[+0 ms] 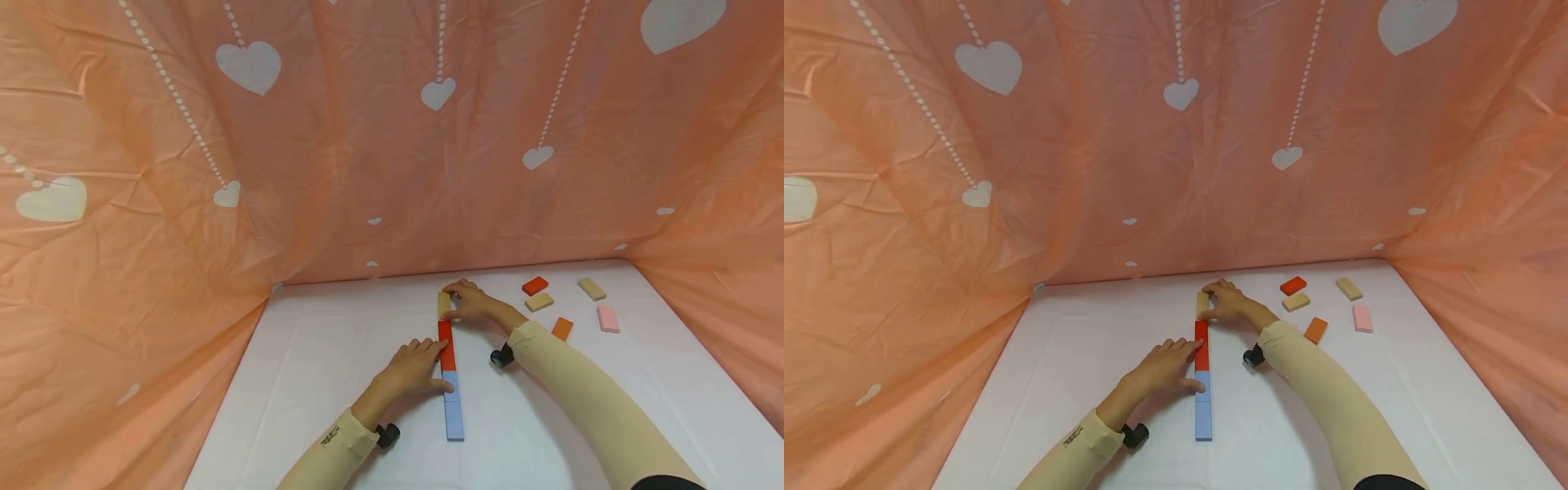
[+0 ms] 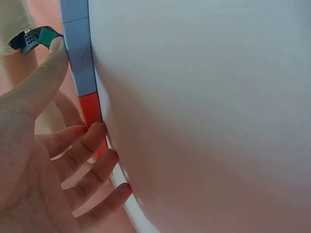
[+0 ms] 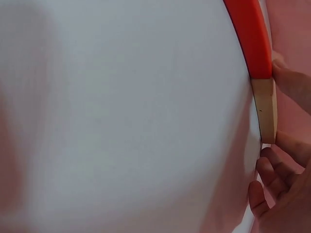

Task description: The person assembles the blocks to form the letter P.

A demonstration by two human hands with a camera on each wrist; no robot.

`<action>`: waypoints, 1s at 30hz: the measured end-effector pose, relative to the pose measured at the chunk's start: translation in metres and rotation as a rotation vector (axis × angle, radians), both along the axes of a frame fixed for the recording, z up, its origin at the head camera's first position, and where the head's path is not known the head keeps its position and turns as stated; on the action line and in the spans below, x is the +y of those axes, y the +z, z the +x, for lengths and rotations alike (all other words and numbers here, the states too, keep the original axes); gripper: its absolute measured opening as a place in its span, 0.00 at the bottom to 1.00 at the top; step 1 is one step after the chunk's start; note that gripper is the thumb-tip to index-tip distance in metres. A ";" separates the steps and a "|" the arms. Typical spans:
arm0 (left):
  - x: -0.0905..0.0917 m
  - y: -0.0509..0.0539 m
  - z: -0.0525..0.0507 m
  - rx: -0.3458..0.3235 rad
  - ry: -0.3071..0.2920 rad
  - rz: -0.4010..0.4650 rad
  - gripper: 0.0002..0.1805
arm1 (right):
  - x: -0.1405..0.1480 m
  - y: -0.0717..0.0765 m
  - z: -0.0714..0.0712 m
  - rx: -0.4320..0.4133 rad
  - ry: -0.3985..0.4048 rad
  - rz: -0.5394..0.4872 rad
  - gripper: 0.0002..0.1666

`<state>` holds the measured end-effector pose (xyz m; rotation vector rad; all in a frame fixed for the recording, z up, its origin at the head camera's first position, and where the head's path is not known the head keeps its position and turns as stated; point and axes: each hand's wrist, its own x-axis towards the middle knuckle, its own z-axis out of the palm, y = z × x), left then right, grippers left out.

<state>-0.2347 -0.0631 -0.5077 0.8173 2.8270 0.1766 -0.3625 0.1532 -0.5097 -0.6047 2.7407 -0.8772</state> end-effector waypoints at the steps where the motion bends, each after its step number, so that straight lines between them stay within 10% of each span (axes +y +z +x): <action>1: 0.000 0.000 0.000 0.002 -0.001 -0.003 0.53 | 0.000 0.000 0.001 -0.004 -0.004 -0.005 0.45; 30: 0.001 0.004 -0.004 -0.032 0.008 0.041 0.52 | 0.007 -0.013 0.000 -0.003 0.005 -0.073 0.48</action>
